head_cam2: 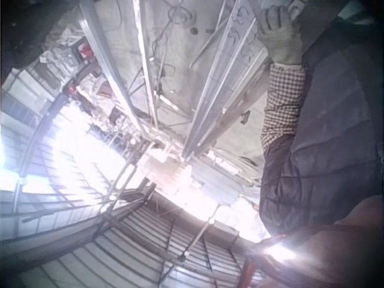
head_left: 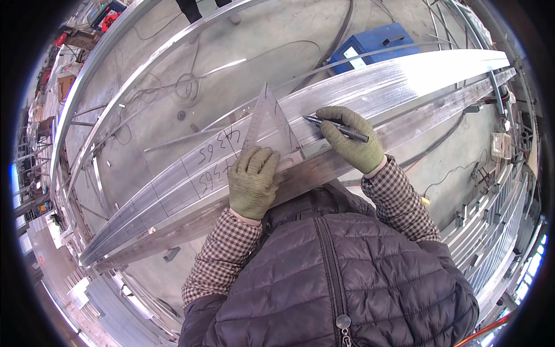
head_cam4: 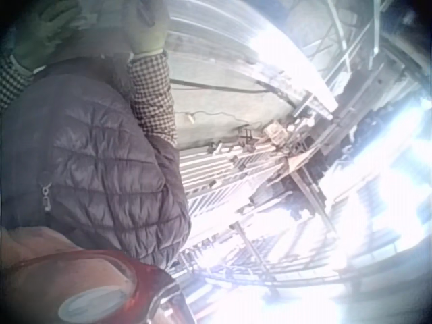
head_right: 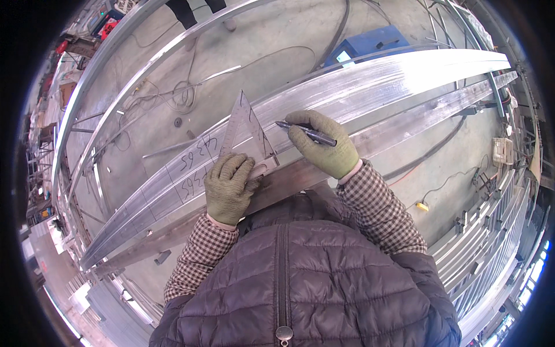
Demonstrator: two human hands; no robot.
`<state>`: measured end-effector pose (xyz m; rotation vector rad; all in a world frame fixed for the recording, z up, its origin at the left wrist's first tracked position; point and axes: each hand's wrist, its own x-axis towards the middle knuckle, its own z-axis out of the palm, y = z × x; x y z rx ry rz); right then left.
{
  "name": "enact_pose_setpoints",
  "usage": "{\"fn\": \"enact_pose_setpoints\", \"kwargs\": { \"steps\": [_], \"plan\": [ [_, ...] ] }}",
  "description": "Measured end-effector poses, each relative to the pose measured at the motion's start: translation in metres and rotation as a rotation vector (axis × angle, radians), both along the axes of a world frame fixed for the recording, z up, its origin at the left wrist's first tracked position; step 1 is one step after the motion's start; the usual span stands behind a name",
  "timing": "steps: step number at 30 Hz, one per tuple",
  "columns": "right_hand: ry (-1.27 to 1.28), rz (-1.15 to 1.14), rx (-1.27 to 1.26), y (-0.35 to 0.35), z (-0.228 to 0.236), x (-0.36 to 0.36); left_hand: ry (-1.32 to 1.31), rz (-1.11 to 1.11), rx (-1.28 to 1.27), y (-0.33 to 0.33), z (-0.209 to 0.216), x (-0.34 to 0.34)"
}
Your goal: The person measures and marks a long metal beam using a tape measure, calculator, set square, and marker. They place the set square on the beam, draw lines, and write numerical values along its length.
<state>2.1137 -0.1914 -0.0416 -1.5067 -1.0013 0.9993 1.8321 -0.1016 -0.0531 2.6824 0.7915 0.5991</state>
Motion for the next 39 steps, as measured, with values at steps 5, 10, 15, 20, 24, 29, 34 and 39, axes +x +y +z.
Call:
{"fn": "enact_pose_setpoints", "kwargs": {
  "steps": [5, 10, 15, 20, 24, 29, 34, 39],
  "plan": [
    [-0.016, -0.022, 0.011, 0.003, -0.002, -0.001, -0.02, -0.007, 0.0, 0.001, 0.0, 0.0],
    [-0.047, -0.028, 0.009, 0.009, -0.001, -0.004, -0.051, -0.014, 0.005, 0.003, -0.004, 0.0],
    [-0.048, 0.016, -0.01, 0.018, 0.005, -0.007, -0.055, -0.015, 0.011, 0.003, -0.005, 0.0],
    [-0.167, 0.008, -0.032, 0.036, 0.007, -0.014, -0.058, -0.026, 0.002, 0.004, -0.005, -0.001],
    [-0.245, -0.032, -0.016, 0.053, 0.004, -0.02, -0.058, -0.024, 0.013, 0.004, -0.005, 0.0],
    [-0.382, 0.0, 0.007, 0.067, 0.002, -0.019, -0.051, -0.017, -0.014, 0.002, -0.006, 0.0],
    [-0.346, 0.076, -0.042, 0.072, 0.003, -0.013, -0.031, -0.016, -0.025, 0.001, -0.004, 0.0],
    [-0.325, 0.119, -0.009, 0.05, 0.013, -0.012, -0.006, -0.02, 0.001, 0.003, -0.002, 0.002]
  ]
}}
